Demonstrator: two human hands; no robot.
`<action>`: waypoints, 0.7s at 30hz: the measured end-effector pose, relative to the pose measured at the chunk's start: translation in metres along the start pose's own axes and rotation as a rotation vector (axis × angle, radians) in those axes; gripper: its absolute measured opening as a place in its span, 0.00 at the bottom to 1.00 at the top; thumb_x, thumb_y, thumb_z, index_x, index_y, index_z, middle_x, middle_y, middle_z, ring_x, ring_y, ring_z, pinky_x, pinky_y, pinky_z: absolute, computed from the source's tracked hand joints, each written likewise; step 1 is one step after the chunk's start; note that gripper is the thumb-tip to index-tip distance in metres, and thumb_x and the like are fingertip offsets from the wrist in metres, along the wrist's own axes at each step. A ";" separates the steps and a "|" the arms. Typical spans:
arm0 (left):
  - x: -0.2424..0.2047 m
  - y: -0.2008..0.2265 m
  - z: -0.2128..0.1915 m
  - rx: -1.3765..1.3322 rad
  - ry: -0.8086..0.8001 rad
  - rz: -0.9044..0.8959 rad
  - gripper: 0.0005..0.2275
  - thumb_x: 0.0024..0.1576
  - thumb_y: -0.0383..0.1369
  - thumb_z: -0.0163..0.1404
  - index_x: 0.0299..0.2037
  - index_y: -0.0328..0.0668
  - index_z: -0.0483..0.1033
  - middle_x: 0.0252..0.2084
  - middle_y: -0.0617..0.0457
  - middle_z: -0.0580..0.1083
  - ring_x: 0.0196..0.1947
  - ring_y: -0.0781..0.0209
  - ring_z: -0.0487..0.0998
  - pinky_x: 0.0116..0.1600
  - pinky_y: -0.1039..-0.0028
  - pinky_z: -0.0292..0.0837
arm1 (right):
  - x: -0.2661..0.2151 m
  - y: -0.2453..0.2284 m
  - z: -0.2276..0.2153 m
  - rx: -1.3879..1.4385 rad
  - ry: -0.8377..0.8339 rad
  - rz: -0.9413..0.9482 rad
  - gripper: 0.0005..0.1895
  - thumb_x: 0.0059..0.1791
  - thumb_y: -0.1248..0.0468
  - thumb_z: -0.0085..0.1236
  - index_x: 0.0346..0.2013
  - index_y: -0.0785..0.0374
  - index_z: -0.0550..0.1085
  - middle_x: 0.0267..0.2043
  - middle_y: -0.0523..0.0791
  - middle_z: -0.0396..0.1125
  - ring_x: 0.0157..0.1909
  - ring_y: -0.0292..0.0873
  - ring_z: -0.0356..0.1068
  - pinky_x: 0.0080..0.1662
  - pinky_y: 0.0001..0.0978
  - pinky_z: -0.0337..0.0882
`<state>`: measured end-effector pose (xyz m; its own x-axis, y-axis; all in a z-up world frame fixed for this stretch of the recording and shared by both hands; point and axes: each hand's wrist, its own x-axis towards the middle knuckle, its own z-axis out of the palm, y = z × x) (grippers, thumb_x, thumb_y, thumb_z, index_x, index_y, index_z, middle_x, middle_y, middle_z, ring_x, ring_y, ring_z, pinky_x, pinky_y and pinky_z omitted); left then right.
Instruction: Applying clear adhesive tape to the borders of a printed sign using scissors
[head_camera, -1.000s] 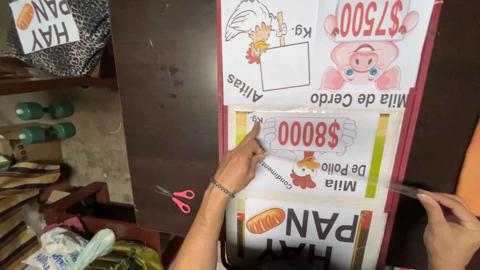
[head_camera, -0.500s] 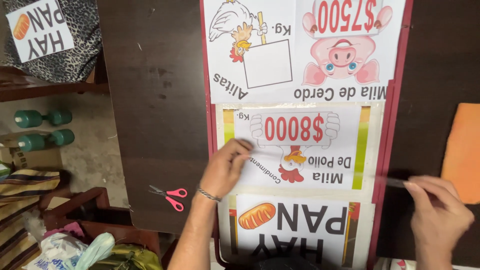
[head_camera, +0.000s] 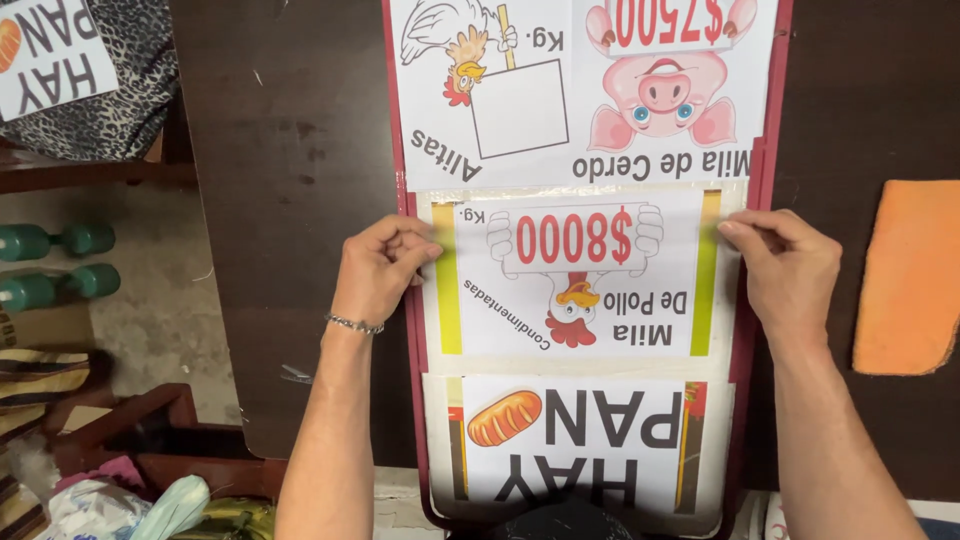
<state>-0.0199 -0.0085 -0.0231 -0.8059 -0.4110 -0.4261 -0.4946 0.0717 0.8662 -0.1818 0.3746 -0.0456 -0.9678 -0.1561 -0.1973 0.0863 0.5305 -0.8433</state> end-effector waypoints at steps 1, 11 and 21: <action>0.004 -0.003 -0.001 -0.002 -0.002 0.002 0.05 0.56 0.24 0.61 0.39 0.39 0.80 0.24 0.59 0.74 0.22 0.74 0.69 0.30 0.82 0.79 | 0.003 0.008 0.002 -0.002 0.003 -0.001 0.03 0.56 0.73 0.64 0.43 0.65 0.80 0.39 0.43 0.72 0.40 0.34 0.69 0.46 0.20 0.70; 0.029 -0.023 0.005 0.105 0.046 -0.006 0.17 0.52 0.27 0.65 0.45 0.43 0.68 0.26 0.58 0.81 0.18 0.69 0.70 0.35 0.79 0.72 | 0.011 0.029 0.015 -0.010 0.028 -0.079 0.06 0.53 0.74 0.67 0.44 0.66 0.80 0.43 0.45 0.75 0.43 0.33 0.69 0.49 0.21 0.72; 0.035 -0.028 0.009 0.165 0.054 0.006 0.17 0.52 0.30 0.65 0.45 0.42 0.70 0.27 0.59 0.81 0.23 0.73 0.69 0.37 0.79 0.71 | 0.010 0.027 0.018 0.024 0.074 -0.109 0.19 0.52 0.75 0.70 0.54 0.66 0.71 0.37 0.45 0.73 0.38 0.32 0.69 0.45 0.20 0.68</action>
<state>-0.0373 -0.0165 -0.0651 -0.7927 -0.4577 -0.4027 -0.5400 0.2206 0.8122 -0.1851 0.3725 -0.0793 -0.9865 -0.1492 -0.0669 -0.0157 0.4935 -0.8696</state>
